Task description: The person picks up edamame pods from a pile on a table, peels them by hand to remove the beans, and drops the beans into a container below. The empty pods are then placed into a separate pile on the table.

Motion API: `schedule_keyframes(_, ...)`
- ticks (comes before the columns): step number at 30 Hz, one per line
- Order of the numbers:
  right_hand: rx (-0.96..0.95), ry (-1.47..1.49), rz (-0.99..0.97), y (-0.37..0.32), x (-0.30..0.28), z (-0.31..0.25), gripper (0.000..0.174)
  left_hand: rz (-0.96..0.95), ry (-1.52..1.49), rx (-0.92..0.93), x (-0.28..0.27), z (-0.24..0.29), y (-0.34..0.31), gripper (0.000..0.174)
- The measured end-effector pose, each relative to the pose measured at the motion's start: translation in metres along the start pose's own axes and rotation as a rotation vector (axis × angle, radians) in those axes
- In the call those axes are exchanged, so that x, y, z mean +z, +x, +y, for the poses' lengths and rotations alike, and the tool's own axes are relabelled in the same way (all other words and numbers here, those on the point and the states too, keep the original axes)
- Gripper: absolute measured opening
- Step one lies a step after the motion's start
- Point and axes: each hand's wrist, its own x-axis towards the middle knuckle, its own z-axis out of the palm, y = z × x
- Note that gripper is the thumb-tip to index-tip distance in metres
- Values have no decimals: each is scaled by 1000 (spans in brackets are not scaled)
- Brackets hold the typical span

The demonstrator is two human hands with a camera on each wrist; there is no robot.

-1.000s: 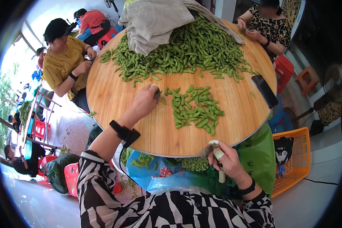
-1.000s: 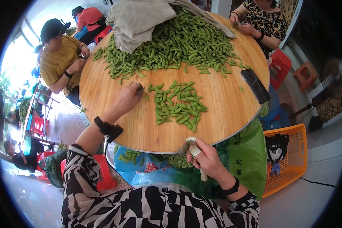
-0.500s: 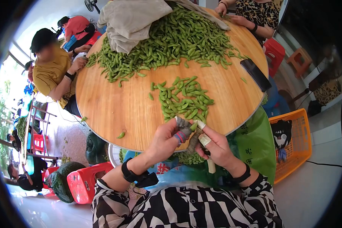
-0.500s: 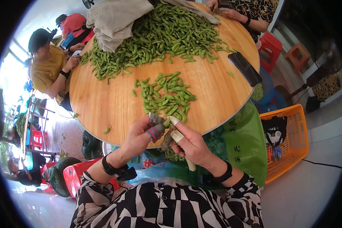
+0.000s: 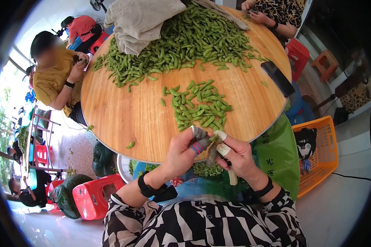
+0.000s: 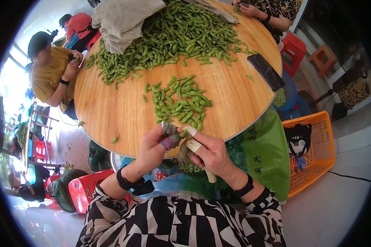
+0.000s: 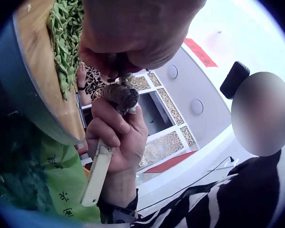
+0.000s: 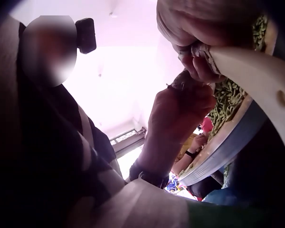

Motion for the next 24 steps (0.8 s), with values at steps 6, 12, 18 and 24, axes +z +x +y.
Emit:
schedule_keyframes(6, -342, -373, -85, 5, -18, 9, 38, -262, -781, -498, -10, -5, 8, 13)
schedule_keyframes(12, -436, -687, -16, -10, -15, 1, 34, -167, -358, -422, 9, -18, 5, 10)
schedule_keyframes(18, -319, -699, 115, -14, -7, 7, 25, -189, -108, -339, 1, -3, -6, 7)
schedule_keyframes(24, -69, -688, -218, -20, -19, -3, 25, -571, 1240, -163, -83, 70, -55, 16)
